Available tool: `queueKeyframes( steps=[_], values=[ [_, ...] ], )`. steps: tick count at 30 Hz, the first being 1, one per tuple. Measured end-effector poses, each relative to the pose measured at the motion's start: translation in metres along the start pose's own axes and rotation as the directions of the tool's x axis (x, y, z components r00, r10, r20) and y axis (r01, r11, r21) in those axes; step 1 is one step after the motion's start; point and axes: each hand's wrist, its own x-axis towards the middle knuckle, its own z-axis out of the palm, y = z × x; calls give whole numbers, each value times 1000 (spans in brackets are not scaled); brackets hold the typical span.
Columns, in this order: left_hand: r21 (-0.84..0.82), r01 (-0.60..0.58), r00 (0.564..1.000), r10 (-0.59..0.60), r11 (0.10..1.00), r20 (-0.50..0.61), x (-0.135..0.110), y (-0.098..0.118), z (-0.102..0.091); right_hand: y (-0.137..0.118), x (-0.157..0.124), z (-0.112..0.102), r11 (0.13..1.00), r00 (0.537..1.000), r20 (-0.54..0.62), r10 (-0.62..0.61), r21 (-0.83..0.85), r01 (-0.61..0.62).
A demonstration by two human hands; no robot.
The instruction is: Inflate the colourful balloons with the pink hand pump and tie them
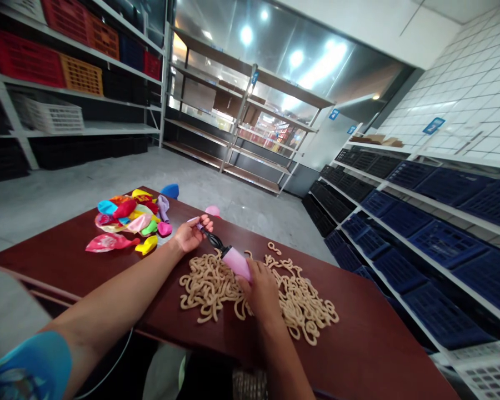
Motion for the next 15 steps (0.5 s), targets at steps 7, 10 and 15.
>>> queueKeyframes(
  steps=[7, 10, 15],
  values=[
    [90, -100, 994, 103, 991, -25, -1, -7, 4, -9, 8, 3, 1000, 1000, -2, 8, -28, -8],
    [54, -126, 991, 129, 991, -40, 0, -6, 5, -11, 12, 6, 999, 1000, -5, -7, -37, 7],
    [13, -100, 995, 100, 995, -28, 0, -6, 4, -12, 24, 10, 998, 999, 0, -50, -38, 50]
  ],
)
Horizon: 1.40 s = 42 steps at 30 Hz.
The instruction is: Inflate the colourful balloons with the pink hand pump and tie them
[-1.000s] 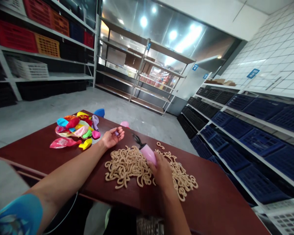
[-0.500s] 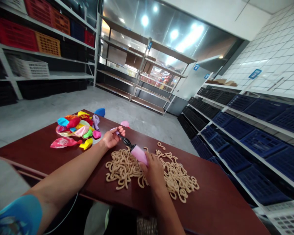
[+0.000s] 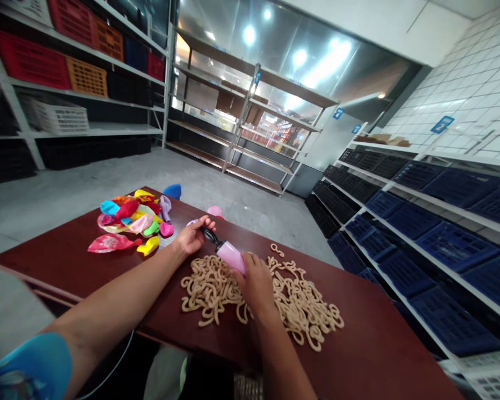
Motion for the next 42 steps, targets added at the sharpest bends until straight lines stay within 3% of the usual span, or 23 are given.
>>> queueKeyframes(
  steps=[8, 12, 16, 26, 30, 35, 42],
  values=[
    [-72, 54, 997, -50, 996, 64, -3, 8, -2, 0, 25, 7, 1000, 1000, 15, -21, 19, 21],
    [-92, 94, 995, -97, 991, -32, -1, 14, -2, 6, 22, 21, 997, 998, -40, -51, 53, 53],
    [-65, 47, 992, -54, 997, -116, 1, 10, -1, 10, 19, 28, 996, 996, -54, -68, 57, 71],
    [12, -49, 997, 50, 999, -61, -12, 7, 14, 11, 21, 28, 991, 995, -47, -83, 102, 88],
    [35, -150, 987, 152, 988, -59, -14, 10, 20, 16, 21, 23, 994, 999, -37, -5, 111, 9],
    [101, -215, 974, 220, 971, -46, -20, 9, 40, 23, 20, 28, 985, 992, -56, 116, 134, -107],
    [278, -293, 952, 305, 915, 1, -21, 4, 88, 29, 23, 32, 961, 967, -38, 254, 121, -247]
  ],
)
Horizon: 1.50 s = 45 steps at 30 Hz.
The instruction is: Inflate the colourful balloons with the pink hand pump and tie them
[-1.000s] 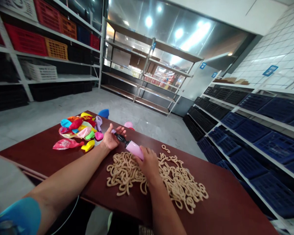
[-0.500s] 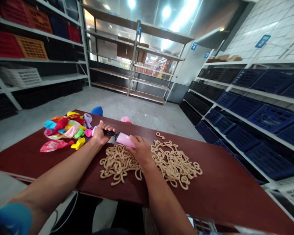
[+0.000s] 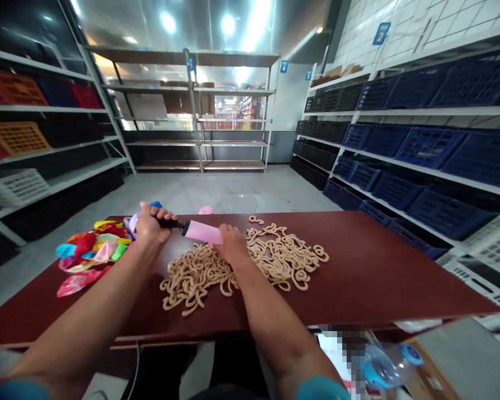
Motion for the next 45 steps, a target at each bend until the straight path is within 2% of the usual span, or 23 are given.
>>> queueKeyframes(
  steps=[3, 7, 10, 13, 17, 23, 26, 29, 32, 35, 38, 40, 42, 45],
  values=[
    [69, -50, 998, 52, 996, -28, 9, 18, 20, 5, 1, -2, 998, 998, -6, 62, 5, -62],
    [163, -89, 994, 97, 983, -42, 24, 53, 41, 11, 3, -2, 995, 995, -7, 95, 19, -95],
    [201, -129, 989, 140, 971, -39, 31, 75, 51, 12, 5, 0, 992, 992, 11, 125, 27, -125],
    [197, -169, 984, 177, 966, -21, 34, 81, 53, 12, 7, 3, 989, 990, 23, 139, 54, -140],
    [166, -167, 985, 172, 972, -16, 28, 62, 43, 14, 7, 6, 988, 990, 60, 130, 78, -135],
    [117, -67, 997, 72, 991, -37, 11, 0, 30, 9, 4, 5, 991, 987, 109, 119, 43, -124],
    [110, -60, 996, 66, 992, -57, 4, -26, 28, 7, 2, 5, 992, 987, 120, 112, 38, -117],
    [115, -55, 996, 63, 992, -64, 3, -33, 28, 6, 1, 5, 994, 989, 105, 106, 26, -109],
    [133, -34, 997, 43, 990, -66, 8, -16, 32, 5, 2, 1, 994, 991, 76, 107, 24, -110],
    [153, -63, 996, 72, 986, -53, 18, 21, 39, 5, 3, -7, 991, 991, 64, 116, 54, -120],
    [164, -147, 988, 151, 976, -14, 29, 63, 44, 7, 5, -13, 989, 991, 34, 131, 71, -133],
    [164, -182, 983, 185, 969, -4, 35, 82, 45, 8, 6, -11, 987, 990, 33, 139, 77, -141],
    [159, -198, 980, 200, 967, 1, 38, 89, 42, 9, 6, -7, 987, 990, 42, 134, 81, -137],
    [142, -185, 982, 188, 972, -10, 36, 77, 34, 10, 6, 2, 993, 993, 52, 104, 58, -107]
  ],
)
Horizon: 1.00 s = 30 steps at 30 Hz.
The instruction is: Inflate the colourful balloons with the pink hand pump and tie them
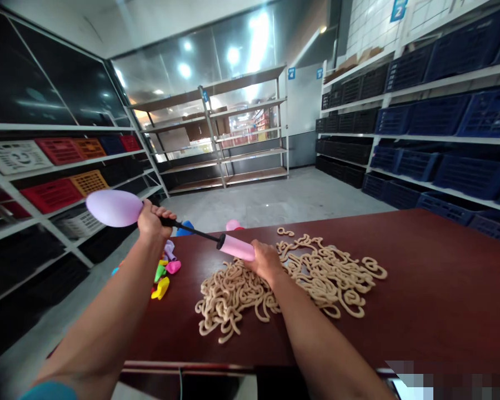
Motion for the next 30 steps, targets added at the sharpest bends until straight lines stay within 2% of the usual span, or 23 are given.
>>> queueKeyframes(
  steps=[6, 8, 10, 12, 15, 21, 24, 27, 30],
  values=[
    [-37, 137, 990, -138, 990, -36, -30, -60, -1, -1, -1, 8, 997, 999, 36, -39, -66, 41],
    [-38, 150, 988, -151, 988, -42, -40, -79, 2, -2, -2, 8, 996, 998, 38, -41, -73, 44],
    [-32, 145, 988, -146, 989, -44, -46, -93, 4, -3, -2, 8, 996, 998, 43, -41, -74, 44],
    [-25, 152, 987, -153, 988, -51, -47, -98, 6, -4, -3, 7, 997, 998, 47, -37, -72, 41],
    [-7, 162, 986, -162, 987, -43, -41, -85, 11, -6, -2, 3, 998, 999, 28, -37, -54, 38],
    [38, 30, 1000, -30, 999, -8, -12, -14, 25, -5, 2, -9, 1000, 999, -33, 11, -16, -12],
    [36, -29, 1000, 29, 999, 5, 1, 8, 25, -3, 4, -8, 1000, 998, -57, 18, -22, -19],
    [18, -41, 999, 41, 999, 7, 5, 6, 20, -2, 4, -3, 1000, 998, -56, -11, -29, 10],
    [5, 16, 1000, -16, 1000, 1, -2, -16, 14, -1, 2, -1, 999, 999, -31, -28, -45, 26]
  ],
)
